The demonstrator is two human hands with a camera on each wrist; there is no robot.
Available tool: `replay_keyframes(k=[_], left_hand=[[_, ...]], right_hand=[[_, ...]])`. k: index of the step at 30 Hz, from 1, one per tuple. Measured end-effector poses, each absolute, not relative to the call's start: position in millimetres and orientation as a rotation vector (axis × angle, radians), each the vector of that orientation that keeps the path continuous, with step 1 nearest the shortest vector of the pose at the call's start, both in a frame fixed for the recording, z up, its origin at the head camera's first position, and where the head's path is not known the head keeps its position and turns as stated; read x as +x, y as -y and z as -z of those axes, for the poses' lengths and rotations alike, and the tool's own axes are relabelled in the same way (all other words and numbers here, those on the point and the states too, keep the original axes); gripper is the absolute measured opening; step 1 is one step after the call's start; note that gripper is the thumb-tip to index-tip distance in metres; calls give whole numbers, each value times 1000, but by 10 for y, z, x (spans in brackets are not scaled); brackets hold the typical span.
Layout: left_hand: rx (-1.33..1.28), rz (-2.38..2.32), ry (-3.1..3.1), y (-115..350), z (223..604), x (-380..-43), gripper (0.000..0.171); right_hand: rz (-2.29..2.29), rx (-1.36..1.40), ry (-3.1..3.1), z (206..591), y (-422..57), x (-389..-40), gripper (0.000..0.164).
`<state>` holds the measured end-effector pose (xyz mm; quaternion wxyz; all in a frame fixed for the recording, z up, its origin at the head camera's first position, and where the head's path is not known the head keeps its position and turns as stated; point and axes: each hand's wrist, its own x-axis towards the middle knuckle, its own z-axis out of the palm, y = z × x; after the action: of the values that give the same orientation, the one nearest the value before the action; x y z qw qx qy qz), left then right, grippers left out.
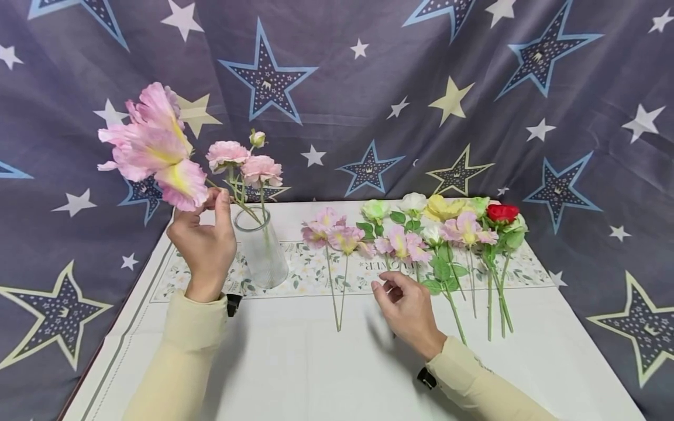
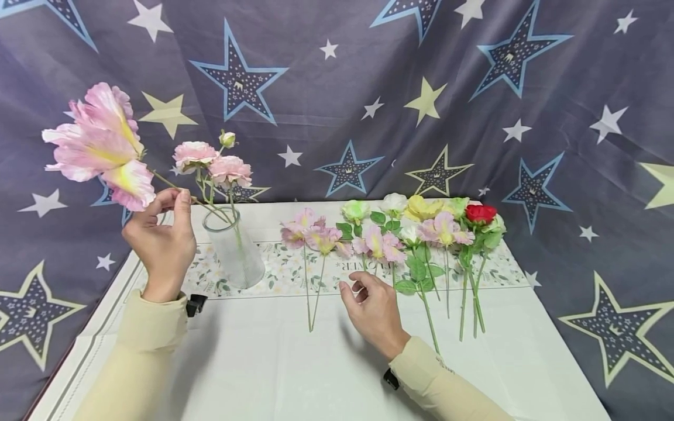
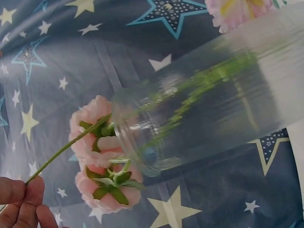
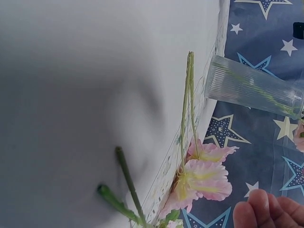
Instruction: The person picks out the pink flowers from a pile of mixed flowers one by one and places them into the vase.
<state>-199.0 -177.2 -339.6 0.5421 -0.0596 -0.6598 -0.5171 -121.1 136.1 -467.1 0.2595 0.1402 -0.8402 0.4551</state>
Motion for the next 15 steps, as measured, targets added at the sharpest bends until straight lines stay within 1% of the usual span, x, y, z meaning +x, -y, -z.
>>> replay_keyframes(k=[4,10,15], left_hand=[[-134,1181,1603,1817,3474,-2035,11],[-99,1078,1725,1860,3674,-2056,23],[-38,1054,1861,1852,3812,-2047,18]], right_hand=[[-1228,372,2280,4665,-1363,-1203,13],[-1225,372,2283,4674,-1368,-1199,13],[-1214,365,2287,4668,-1374,-1194,14]])
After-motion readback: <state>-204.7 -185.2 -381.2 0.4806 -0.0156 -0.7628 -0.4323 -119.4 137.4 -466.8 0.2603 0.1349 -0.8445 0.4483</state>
